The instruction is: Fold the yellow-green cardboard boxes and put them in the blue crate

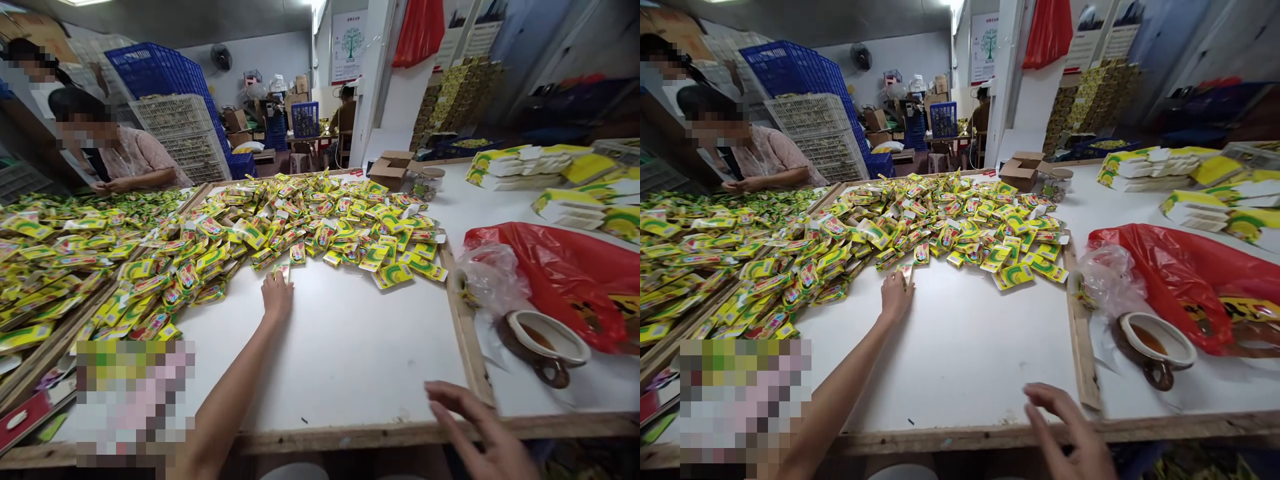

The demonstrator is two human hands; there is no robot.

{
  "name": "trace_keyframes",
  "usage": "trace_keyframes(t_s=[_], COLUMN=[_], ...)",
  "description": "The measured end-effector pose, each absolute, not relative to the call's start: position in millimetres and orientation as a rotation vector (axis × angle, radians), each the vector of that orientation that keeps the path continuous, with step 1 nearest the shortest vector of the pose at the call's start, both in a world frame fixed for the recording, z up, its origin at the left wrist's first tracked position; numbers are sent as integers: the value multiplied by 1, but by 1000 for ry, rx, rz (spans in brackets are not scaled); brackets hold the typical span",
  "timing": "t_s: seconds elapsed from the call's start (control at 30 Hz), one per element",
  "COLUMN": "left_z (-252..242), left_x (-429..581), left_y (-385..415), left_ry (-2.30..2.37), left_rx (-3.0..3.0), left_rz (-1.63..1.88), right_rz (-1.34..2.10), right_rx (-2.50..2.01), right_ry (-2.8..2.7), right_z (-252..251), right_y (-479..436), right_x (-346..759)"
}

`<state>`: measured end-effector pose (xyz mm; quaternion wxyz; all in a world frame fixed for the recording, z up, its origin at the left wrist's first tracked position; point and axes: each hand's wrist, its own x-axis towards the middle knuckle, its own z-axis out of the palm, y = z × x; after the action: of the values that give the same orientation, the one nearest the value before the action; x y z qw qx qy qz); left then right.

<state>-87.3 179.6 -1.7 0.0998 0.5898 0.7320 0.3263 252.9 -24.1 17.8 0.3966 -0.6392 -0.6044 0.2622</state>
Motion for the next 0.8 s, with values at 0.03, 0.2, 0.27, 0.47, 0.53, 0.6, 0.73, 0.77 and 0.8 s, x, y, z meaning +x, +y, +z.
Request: trace_keyframes(t_s=[0.03, 0.2, 0.27, 0.47, 0.53, 0.6, 0.73, 0.77, 0.8], left_z=[-1, 4, 2, 2, 7, 13, 20, 20, 20], left_x=[-86, -54, -32, -9, -15, -22, -26, -26, -25], left_y=[167, 69, 27, -19, -13, -8, -4, -4, -3], left_ry=[2149, 1981, 1753, 1453, 1386, 1313, 1263, 1265, 1268], left_rx=[1759, 1831, 1796, 1484, 1408, 1403, 1423, 1422, 1420], left_rz=[962, 1013, 1193, 1169, 1119, 1070, 1029, 1023, 1024], right_rz=[760, 1086, 1159, 1316, 1331, 1337, 1325, 1301, 1268], right_rx=[-1568, -1347, -1252, -1114, -1120, -1135, -1142, -1155, -1171], right_ry=[-1555, -1311, -1163, -1124, -1177, -1233, -1375, -1405, -1433], right_z=[17, 14, 12, 3, -1, -3, -5, -5, -3], right_y=[-19, 4, 12, 12, 8, 4, 8, 11, 14], right_x=[236, 152, 129, 117, 122, 126, 135, 138, 140])
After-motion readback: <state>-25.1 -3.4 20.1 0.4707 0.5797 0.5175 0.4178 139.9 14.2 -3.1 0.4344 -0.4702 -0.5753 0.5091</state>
